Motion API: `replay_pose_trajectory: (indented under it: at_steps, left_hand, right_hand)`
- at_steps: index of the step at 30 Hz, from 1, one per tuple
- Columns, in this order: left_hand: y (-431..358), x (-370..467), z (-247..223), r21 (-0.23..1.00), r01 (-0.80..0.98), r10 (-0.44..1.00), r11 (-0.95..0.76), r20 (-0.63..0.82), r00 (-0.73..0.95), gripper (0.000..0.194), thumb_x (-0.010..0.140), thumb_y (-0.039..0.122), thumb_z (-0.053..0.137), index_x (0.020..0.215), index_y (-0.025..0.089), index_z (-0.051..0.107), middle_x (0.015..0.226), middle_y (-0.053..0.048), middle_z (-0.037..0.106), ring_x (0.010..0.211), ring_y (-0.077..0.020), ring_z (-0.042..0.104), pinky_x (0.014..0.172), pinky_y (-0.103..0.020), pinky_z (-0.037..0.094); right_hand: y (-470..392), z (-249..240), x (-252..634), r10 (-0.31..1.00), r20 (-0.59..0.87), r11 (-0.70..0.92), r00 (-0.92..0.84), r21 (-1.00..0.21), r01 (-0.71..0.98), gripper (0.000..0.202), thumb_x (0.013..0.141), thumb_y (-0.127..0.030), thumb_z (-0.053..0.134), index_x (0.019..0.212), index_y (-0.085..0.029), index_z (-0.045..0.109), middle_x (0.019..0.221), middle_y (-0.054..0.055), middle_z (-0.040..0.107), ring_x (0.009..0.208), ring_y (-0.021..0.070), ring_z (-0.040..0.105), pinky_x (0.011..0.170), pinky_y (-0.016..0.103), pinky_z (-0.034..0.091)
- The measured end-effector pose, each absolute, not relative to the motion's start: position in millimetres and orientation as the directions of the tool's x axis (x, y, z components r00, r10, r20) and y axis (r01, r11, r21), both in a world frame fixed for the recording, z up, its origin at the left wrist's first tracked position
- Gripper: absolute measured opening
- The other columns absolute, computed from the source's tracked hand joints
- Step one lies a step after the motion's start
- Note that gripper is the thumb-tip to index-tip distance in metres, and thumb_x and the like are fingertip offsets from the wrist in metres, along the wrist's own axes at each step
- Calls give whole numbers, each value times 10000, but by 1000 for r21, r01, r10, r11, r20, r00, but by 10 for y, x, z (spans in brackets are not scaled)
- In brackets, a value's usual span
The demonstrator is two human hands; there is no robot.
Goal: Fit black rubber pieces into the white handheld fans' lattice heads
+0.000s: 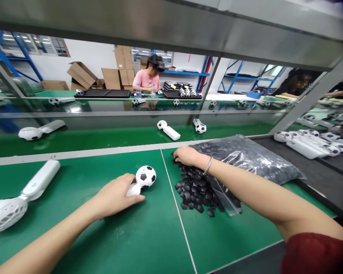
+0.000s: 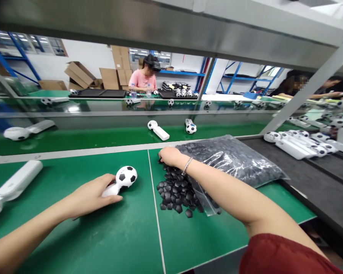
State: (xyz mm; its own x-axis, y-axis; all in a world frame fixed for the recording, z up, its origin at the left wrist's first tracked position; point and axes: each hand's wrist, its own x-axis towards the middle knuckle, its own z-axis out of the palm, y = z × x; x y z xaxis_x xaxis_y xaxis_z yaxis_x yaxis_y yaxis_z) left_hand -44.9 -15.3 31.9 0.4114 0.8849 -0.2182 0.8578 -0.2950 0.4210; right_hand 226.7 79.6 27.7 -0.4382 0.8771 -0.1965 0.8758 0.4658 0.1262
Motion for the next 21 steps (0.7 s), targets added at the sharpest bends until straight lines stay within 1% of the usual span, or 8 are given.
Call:
replay_pose_trajectory:
  at_steps: [3, 5, 7, 11, 13, 15, 18, 21]
  left_hand:
    - [-108, -407, 319, 565, 776, 828, -280, -267, 493, 521, 701, 472, 539, 1147, 215, 466, 1110, -57, 569, 953, -248, 554, 769, -319, 440]
    - [-103, -375, 305, 576, 758, 803, -307, -271, 531, 615, 638, 440, 611, 1186, 211, 451, 1139, -61, 558, 1001, -256, 532, 813, -323, 432]
    - [-116, -332, 285, 499, 786, 832, -365, -203, 515, 607, 608, 406, 634, 1156, 191, 487, 1130, -79, 559, 1025, -278, 509, 840, -349, 418]
    - [-143, -261, 275, 314, 851, 893, -422, -21, 450, 471, 711, 355, 525, 1136, 152, 496, 1052, -112, 574, 985, -291, 509, 818, -388, 415]
    - [-140, -253, 281, 284, 857, 891, -430, -18, 454, 520, 740, 361, 503, 1210, 151, 433, 1096, -120, 558, 1009, -293, 504, 820, -390, 418]
    - [-133, -252, 275, 290, 862, 888, -415, -76, 453, 611, 757, 393, 499, 1291, 154, 324, 1138, -125, 551, 1010, -296, 521, 795, -385, 437]
    - [-154, -229, 232, 264, 883, 890, -388, -142, 434, 664, 783, 420, 480, 1322, 119, 236, 1087, -138, 592, 918, -308, 578, 700, -380, 464]
    - [-254, -169, 186, 138, 885, 888, -444, -67, 455, 603, 812, 330, 454, 1312, 58, 254, 1093, -171, 575, 913, -308, 572, 708, -382, 456]
  right_hand:
    - [801, 273, 2272, 873, -191, 475, -449, 123, 871, 196, 773, -269, 578, 927, -190, 671, 918, 81, 684, 874, 210, 617, 697, 233, 436]
    - [811, 262, 2275, 869, -189, 482, -457, 115, 868, 177, 771, -255, 581, 909, -194, 674, 895, 72, 688, 854, 202, 622, 689, 228, 434]
    - [820, 257, 2277, 869, -182, 483, -460, 104, 870, 148, 772, -234, 579, 868, -185, 680, 868, 73, 691, 834, 203, 627, 683, 231, 434]
    - [774, 316, 2249, 885, -118, 458, -449, 56, 887, 166, 784, -199, 559, 905, -156, 664, 893, 97, 684, 854, 220, 622, 708, 255, 437]
    - [686, 382, 2205, 893, -69, 447, -445, 12, 894, 208, 801, -191, 535, 979, -143, 633, 942, 100, 673, 879, 211, 614, 739, 257, 437]
    - [548, 455, 2143, 889, -30, 455, -456, -41, 890, 239, 830, -195, 496, 1038, -146, 602, 990, 84, 660, 904, 185, 603, 772, 245, 434]
    - [274, 537, 2034, 853, 78, 521, -516, -190, 832, 258, 856, -182, 445, 1071, -169, 586, 1042, 59, 641, 958, 164, 578, 834, 252, 420]
    - [1, 558, 1947, 821, 178, 566, -542, -377, 733, 201, 849, -164, 449, 970, -181, 608, 974, 38, 651, 901, 154, 585, 804, 263, 433]
